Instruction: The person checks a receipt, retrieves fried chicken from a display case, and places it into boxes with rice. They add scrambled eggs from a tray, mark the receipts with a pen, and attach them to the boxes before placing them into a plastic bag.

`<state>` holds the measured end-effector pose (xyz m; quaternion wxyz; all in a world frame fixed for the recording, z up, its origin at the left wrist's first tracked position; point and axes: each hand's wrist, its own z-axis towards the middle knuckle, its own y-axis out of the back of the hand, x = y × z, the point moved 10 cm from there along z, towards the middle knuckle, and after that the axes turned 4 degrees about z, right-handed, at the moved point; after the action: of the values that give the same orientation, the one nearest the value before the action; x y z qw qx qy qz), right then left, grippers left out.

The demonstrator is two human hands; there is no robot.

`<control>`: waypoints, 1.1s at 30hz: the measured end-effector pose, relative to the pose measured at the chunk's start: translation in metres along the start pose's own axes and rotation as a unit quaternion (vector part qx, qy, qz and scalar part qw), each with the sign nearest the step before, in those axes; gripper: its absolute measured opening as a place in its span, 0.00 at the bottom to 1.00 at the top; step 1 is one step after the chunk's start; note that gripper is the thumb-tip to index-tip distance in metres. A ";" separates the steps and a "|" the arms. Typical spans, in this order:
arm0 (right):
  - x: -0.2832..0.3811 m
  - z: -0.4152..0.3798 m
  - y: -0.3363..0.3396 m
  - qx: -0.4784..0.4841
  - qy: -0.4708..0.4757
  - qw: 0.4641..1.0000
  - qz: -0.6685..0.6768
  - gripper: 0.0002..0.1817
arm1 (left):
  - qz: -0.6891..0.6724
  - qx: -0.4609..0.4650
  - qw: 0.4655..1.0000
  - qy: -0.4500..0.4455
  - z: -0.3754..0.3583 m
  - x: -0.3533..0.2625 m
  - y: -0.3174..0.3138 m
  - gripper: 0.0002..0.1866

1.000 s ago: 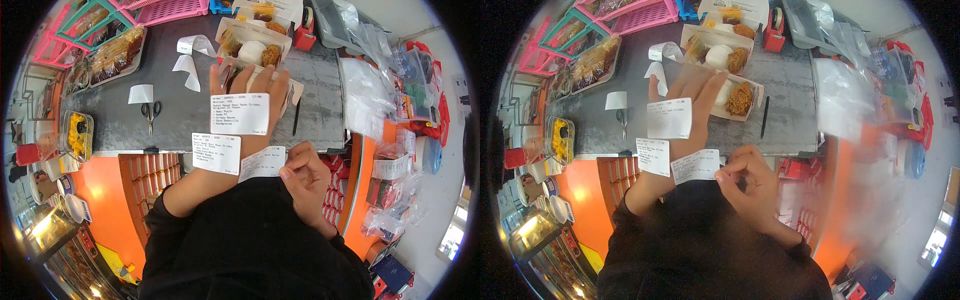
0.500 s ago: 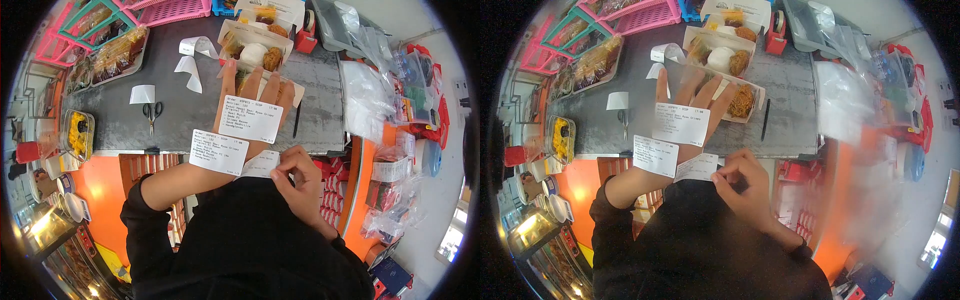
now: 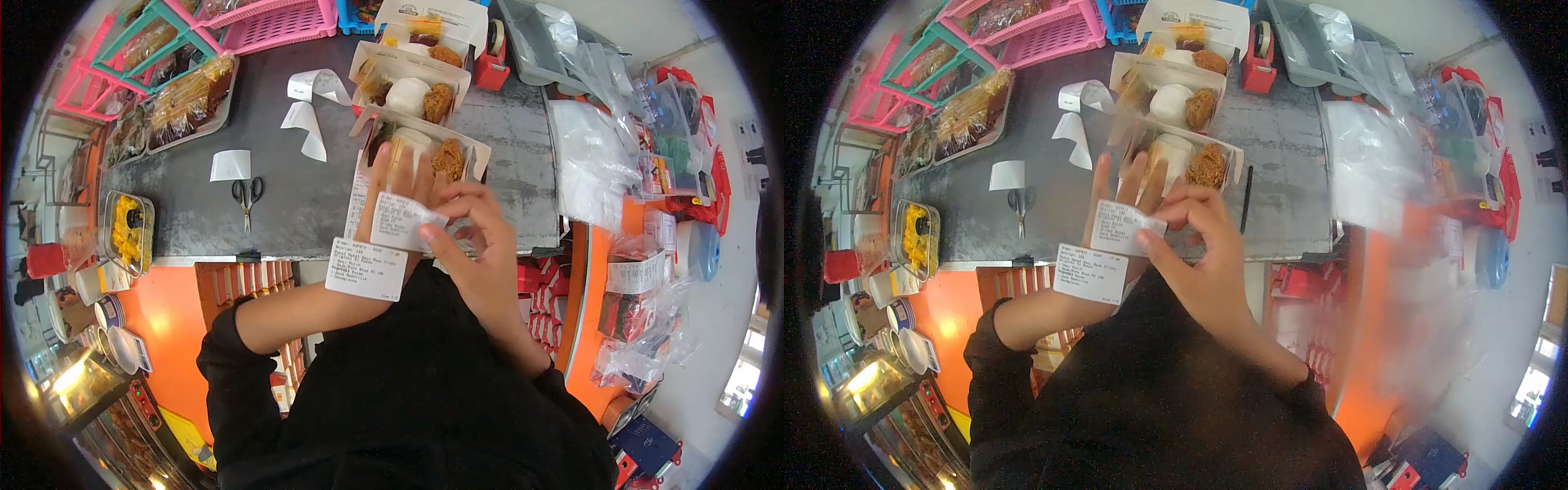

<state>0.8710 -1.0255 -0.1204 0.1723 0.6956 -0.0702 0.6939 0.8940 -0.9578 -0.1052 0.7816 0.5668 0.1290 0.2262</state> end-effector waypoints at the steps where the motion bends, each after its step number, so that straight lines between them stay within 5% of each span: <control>1: -0.009 -0.001 0.001 -0.002 0.000 1.000 -0.002 0.10 | 0.023 0.037 0.999 -0.009 -0.003 -0.004 -0.009 0.24; 3: -0.041 -0.002 -0.007 0.030 -0.084 0.981 0.171 0.07 | 0.047 0.072 0.996 -0.024 -0.011 -0.007 -0.019 0.24; 9: -0.027 -0.014 0.009 -0.056 -0.009 0.978 0.199 0.05 | -0.082 0.037 0.991 -0.097 -0.018 -0.018 -0.031 0.23; 21: 0.024 0.003 0.031 -0.181 0.101 0.978 -0.026 0.07 | -0.009 0.054 0.989 -0.136 0.023 -0.005 -0.031 0.25; 23: 0.016 0.002 0.034 -0.201 0.120 0.972 0.015 0.09 | -0.022 0.077 0.988 -0.132 0.020 0.000 -0.038 0.24; 25: 0.016 0.002 0.046 -0.216 0.141 0.965 0.055 0.12 | -0.017 0.079 0.994 -0.073 0.014 0.016 -0.054 0.25; 28: 0.008 -0.004 0.105 -0.415 0.130 0.900 0.020 0.32 | -0.088 0.147 0.985 -0.022 0.014 0.045 -0.067 0.24; 30: -0.004 0.010 0.108 -0.399 0.181 0.899 -0.013 0.47 | -0.270 0.097 0.951 0.112 0.017 0.087 -0.068 0.26; 31: -0.027 0.020 0.100 -0.351 0.121 0.925 -0.079 0.48 | -0.271 0.096 0.951 0.109 0.015 0.092 -0.084 0.26; 33: -0.080 0.043 0.081 -0.261 0.054 0.955 -0.130 0.47 | -0.242 -0.041 0.932 0.265 0.001 0.140 -0.109 0.26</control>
<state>0.8816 -1.1266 -0.1870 0.4401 0.5908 -0.1483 0.6598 1.0382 -0.9162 -0.2005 0.7725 0.4050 0.4557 0.1776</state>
